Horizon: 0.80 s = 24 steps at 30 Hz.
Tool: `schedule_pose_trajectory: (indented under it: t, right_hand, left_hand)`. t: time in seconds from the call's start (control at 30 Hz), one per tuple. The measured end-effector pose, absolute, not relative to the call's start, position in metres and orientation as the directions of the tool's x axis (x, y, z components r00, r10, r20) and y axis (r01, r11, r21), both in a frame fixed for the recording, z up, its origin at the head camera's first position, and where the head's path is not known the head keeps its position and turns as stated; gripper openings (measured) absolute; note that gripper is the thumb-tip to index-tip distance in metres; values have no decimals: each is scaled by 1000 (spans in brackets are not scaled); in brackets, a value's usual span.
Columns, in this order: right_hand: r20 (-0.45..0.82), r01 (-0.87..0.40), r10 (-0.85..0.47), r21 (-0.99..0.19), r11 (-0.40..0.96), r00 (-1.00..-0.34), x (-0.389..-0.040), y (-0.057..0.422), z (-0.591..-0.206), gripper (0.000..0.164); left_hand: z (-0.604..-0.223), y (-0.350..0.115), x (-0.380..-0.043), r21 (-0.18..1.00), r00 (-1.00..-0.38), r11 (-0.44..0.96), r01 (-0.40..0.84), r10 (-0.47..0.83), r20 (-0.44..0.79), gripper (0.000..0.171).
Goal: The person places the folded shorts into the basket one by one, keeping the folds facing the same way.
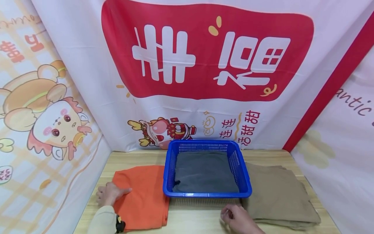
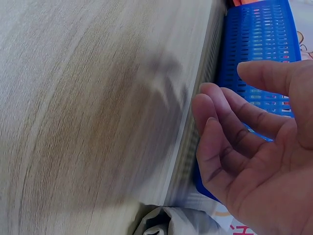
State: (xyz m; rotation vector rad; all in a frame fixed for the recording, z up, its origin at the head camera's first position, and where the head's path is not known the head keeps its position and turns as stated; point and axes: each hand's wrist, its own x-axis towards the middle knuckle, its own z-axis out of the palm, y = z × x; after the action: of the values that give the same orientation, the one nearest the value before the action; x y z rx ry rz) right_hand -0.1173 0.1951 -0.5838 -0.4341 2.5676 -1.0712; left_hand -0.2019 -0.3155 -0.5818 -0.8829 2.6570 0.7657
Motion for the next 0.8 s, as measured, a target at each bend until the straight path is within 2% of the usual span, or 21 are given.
schedule_pose_trajectory:
  t: [0.27,0.4,0.57,0.8]
  right_hand:
    - [-138,-204,-419,-713,671,-897,-115,189,-581,10]
    - [-182,-170,-424,-726,667,-887,-117,184,-579,13]
    - [-231,-138,-456,-754,642,-859,-119,176,-576,17]
    - [-231,-157,-508,-777,610,-830,-119,168,-574,16]
  left_hand:
    - [-584,-316,-204,424,-792,670,-609,-486,-370,121]
    - [-586,-316,-201,470,-826,679,-564,-463,-322,113]
    - [-591,-317,-202,548,-877,687,-477,-409,-251,98]
    - [-595,-323,-201,573,-909,706,-417,-344,-237,60]
